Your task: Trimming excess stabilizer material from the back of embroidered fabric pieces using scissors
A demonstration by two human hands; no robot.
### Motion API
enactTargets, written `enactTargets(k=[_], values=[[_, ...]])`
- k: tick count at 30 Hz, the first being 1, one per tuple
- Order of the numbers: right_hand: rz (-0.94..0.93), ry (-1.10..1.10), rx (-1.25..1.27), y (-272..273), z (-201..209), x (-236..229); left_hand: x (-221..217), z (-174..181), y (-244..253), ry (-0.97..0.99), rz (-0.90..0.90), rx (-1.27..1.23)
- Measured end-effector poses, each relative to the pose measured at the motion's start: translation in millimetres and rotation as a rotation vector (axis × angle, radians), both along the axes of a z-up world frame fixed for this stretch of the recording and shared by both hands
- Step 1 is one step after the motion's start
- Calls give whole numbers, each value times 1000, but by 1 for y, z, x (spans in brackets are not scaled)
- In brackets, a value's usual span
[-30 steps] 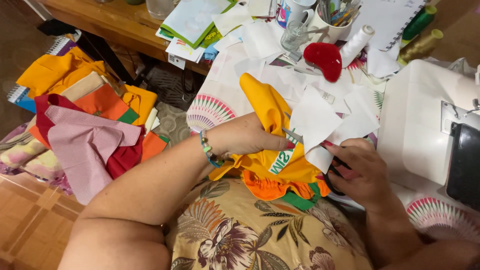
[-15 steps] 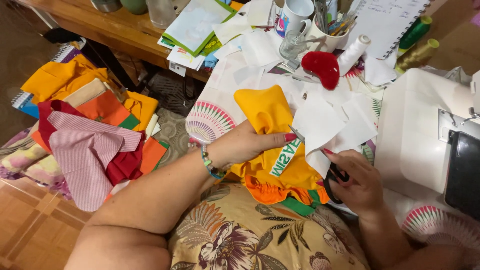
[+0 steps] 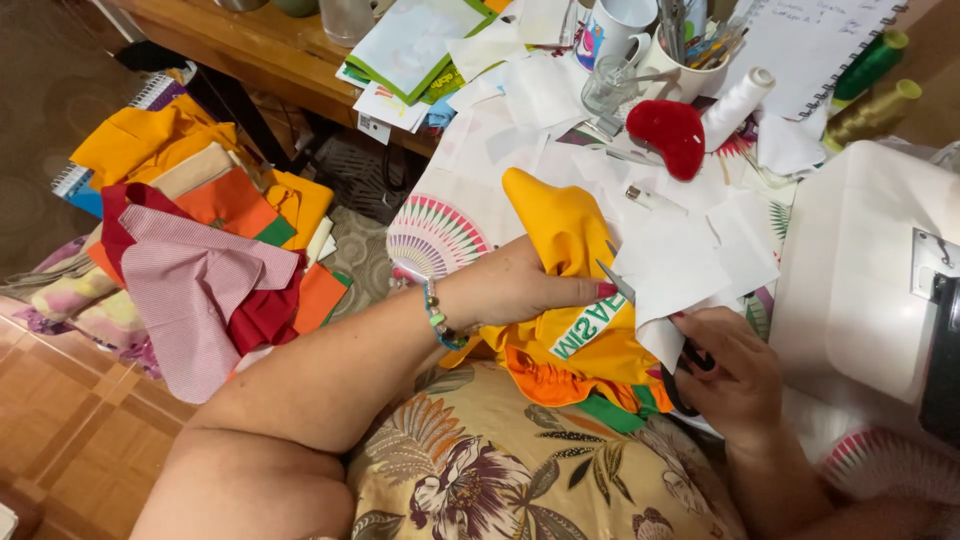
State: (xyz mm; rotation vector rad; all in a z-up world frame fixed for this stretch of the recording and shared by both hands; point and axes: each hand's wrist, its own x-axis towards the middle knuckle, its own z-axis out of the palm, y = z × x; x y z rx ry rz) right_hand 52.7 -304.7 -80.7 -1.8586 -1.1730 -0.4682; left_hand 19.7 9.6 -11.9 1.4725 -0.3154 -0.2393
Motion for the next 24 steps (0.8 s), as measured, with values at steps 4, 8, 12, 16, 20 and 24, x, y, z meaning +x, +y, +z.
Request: enactTargets(k=[4, 8, 12, 16, 20, 24], values=[[-16, 2, -31, -7, -4, 0, -3, -3, -1, -5, -8, -6], [-35, 17, -26, -8, -10, -2, 0, -10, 0, -23, 9, -14], [-115, 14, -128, -12, -13, -10, 1, -9, 6, -106, -51, 47], [-104, 26, -115, -12, -15, -8, 2, -12, 4, -201, -82, 58], [-201, 25, -182, -7, -5, -15, 2, -8, 2, -218, -102, 102], [-211, 32, -155, -18, -16, -12, -1, -6, 1, -153, -121, 26]])
